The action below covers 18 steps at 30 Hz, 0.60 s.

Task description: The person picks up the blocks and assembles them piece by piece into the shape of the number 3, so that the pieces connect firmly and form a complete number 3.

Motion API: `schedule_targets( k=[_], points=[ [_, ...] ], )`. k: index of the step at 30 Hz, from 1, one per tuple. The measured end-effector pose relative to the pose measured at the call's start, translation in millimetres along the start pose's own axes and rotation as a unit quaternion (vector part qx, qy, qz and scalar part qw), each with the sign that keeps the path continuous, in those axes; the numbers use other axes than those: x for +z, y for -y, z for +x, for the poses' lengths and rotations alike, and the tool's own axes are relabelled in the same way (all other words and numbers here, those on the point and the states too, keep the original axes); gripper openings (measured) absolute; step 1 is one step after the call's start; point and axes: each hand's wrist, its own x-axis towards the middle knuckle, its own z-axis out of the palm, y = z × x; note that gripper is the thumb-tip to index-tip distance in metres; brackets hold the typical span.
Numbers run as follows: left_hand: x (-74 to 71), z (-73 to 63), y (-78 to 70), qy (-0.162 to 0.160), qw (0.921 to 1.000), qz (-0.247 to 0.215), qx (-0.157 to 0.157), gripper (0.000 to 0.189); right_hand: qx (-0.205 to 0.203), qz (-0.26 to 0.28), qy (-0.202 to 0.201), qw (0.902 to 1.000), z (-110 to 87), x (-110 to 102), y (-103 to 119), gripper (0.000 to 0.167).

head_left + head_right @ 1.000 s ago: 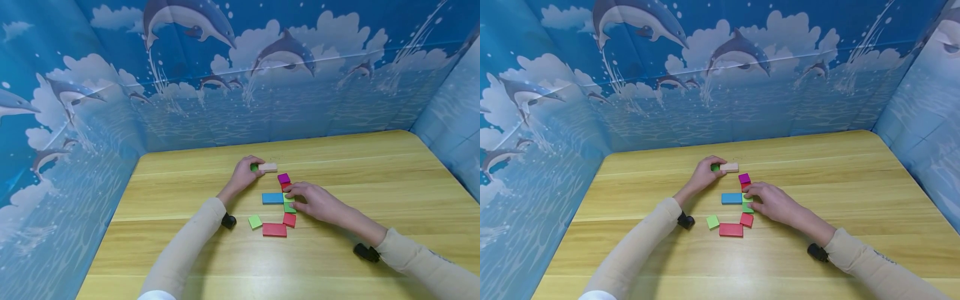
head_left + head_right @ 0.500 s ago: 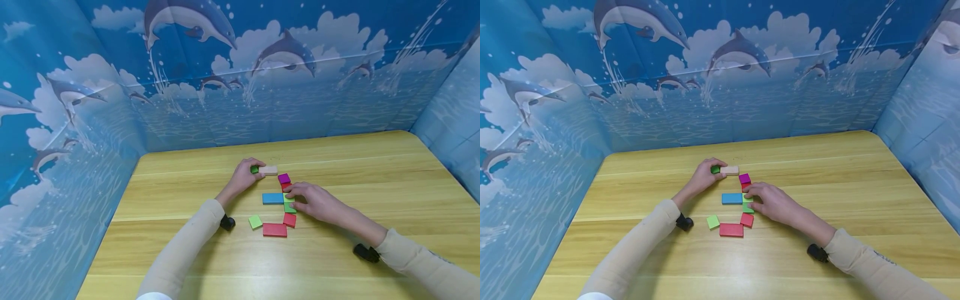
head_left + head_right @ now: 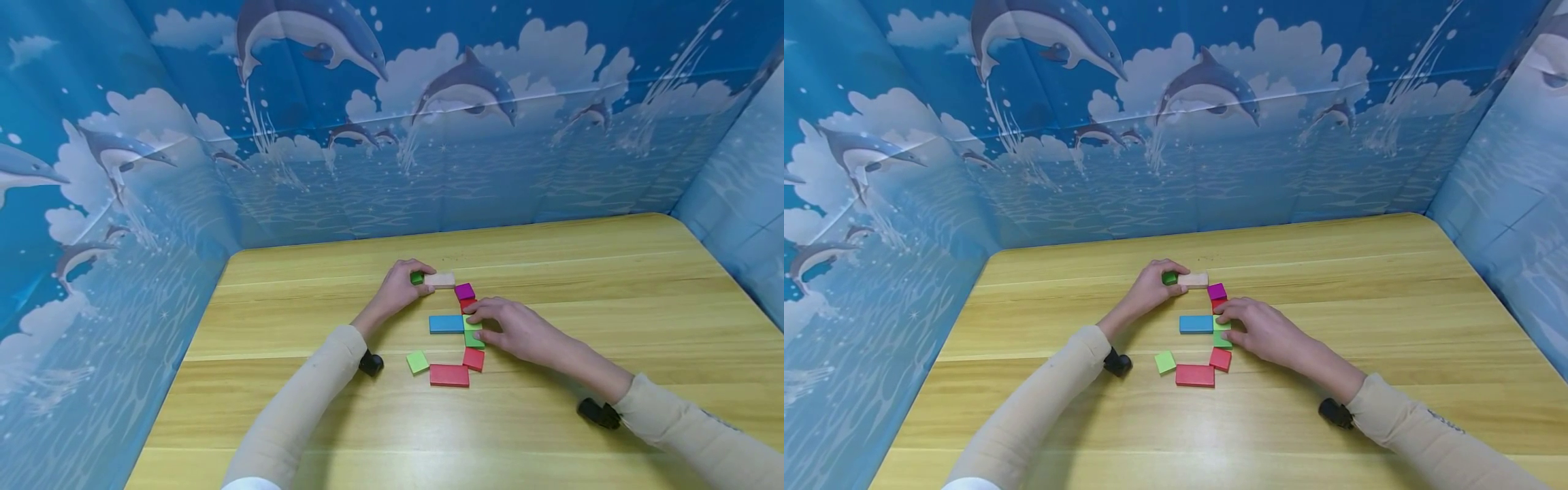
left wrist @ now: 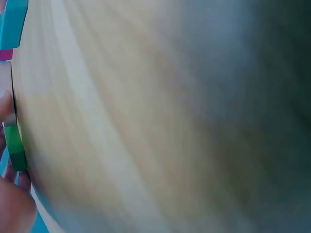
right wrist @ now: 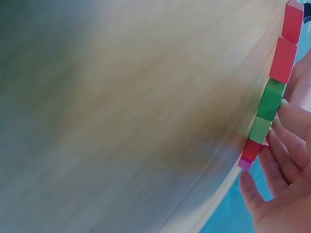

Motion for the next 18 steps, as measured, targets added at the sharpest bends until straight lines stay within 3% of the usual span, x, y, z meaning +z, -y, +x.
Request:
schedule_targets(
  k=[18],
  points=[
    [-0.9,-1.9,1.4,-0.001,1.0000,0.000,0.009,0.027,0.001,0.007,-0.001,1.0000,1.6,1.7,-2.1,0.028]
  ],
)
